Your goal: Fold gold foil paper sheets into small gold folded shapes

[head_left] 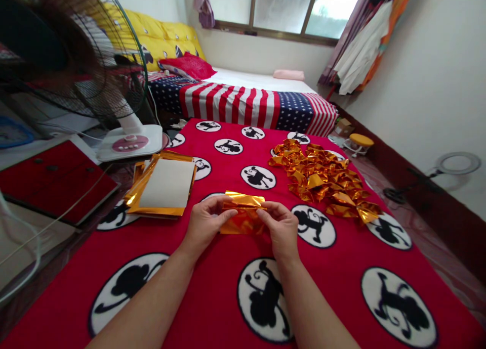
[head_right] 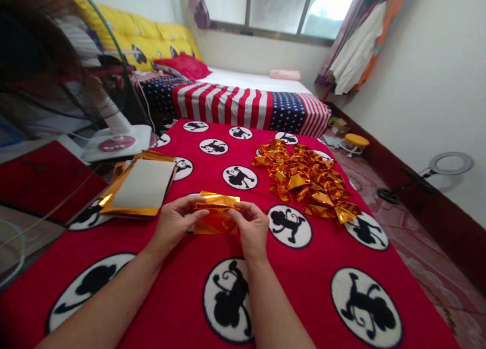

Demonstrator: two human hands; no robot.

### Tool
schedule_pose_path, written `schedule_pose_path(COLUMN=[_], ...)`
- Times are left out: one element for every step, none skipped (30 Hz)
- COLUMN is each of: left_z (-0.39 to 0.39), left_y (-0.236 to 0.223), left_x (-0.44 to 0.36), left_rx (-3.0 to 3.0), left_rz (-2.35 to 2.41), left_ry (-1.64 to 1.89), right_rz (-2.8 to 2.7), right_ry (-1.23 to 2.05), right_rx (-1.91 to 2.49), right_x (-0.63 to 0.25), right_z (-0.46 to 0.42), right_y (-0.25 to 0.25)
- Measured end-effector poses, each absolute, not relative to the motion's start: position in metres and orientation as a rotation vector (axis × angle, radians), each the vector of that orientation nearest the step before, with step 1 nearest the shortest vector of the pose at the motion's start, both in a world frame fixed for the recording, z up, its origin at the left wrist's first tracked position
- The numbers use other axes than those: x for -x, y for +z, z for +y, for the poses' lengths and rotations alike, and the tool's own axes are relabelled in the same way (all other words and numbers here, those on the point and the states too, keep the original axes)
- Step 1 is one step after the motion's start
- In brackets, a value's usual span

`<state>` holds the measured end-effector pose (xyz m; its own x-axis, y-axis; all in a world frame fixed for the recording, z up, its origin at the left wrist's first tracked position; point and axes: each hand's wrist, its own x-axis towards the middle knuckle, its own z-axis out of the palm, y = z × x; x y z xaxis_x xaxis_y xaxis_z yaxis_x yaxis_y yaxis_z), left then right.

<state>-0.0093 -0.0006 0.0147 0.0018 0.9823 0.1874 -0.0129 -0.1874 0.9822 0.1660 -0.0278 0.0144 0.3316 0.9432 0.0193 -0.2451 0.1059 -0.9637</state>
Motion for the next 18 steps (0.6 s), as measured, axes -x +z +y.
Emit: schedule_pose_path(left_z=[-0.0006, -0.0005, -0.0004, -0.0002, 0.0, 0.0002, 0.0004, 0.0005, 0.0006, 0.0007, 0.0007, 0.0008, 0.0009, 0.0011, 0.0012, 0.0013, 0.0013, 0.0012], left_y=[0.015, 0.0154, 0.0157, 0.0161, 0.0166, 0.017, 0.0174, 0.0177, 0.0179, 0.0178, 0.0175, 0.017, 0.0162, 0.0154, 0.0145, 0.0137, 0.0132, 0.013], left_x=[0.0095, 0.0099, 0.0104, 0.011, 0.0118, 0.0124, 0.0131, 0.0135, 0.0138, 0.014, 0.014, 0.0139, 0.0138, 0.0138, 0.0138, 0.0139, 0.0141, 0.0142], left_rx=[-1.331, -1.326, -1.323, -1.323, -1.328, -1.337, -1.347, -1.354, -1.357, -1.353, -1.344, -1.333, -1.325, -1.322, -1.324, -1.328, -1.332, -1.335], left_rz=[1.103, 1.102, 1.099, 1.094, 1.092, 1.091, 1.093, 1.099, 1.11, 1.122, 1.131, 1.136, 1.138, 1.137, 1.134, 1.135, 1.137, 1.14], left_ry=[1.345, 1.337, 1.331, 1.324, 1.319, 1.313, 1.31, 1.308, 1.304, 1.301, 1.301, 1.302, 1.302, 1.302, 1.302, 1.302, 1.302, 1.302], right_rz=[-0.811, -0.811, -0.811, -0.809, -0.805, -0.801, -0.796, -0.792, -0.789, -0.789, -0.792, -0.797, -0.803, -0.808, -0.814, -0.818, -0.819, -0.82], right_ry=[1.029, 1.025, 1.025, 1.023, 1.022, 1.02, 1.021, 1.022, 1.023, 1.024, 1.026, 1.026, 1.026, 1.025, 1.025, 1.024, 1.022, 1.019], right_rx=[1.113, 1.115, 1.117, 1.118, 1.118, 1.116, 1.114, 1.111, 1.11, 1.109, 1.11, 1.111, 1.113, 1.114, 1.116, 1.117, 1.117, 1.118], right_x=[-0.1661, -0.1663, -0.1665, -0.1667, -0.1668, -0.167, -0.1671, -0.1672, -0.1671, -0.167, -0.1669, -0.1668, -0.1667, -0.1667, -0.1668, -0.167, -0.1672, -0.1674], right_z=[-0.0279, -0.028, -0.0281, -0.0281, -0.0281, -0.0279, -0.0277, -0.0274, -0.0272, -0.027, -0.0269, -0.0268, -0.0269, -0.0271, -0.0273, -0.0275, -0.0276, -0.0277], right_y=[0.0137, 0.0129, 0.0123, 0.0118, 0.0117, 0.0118, 0.0121, 0.0125, 0.0131, 0.0136, 0.0139, 0.0141, 0.014, 0.0137, 0.0132, 0.0127, 0.012, 0.0114])
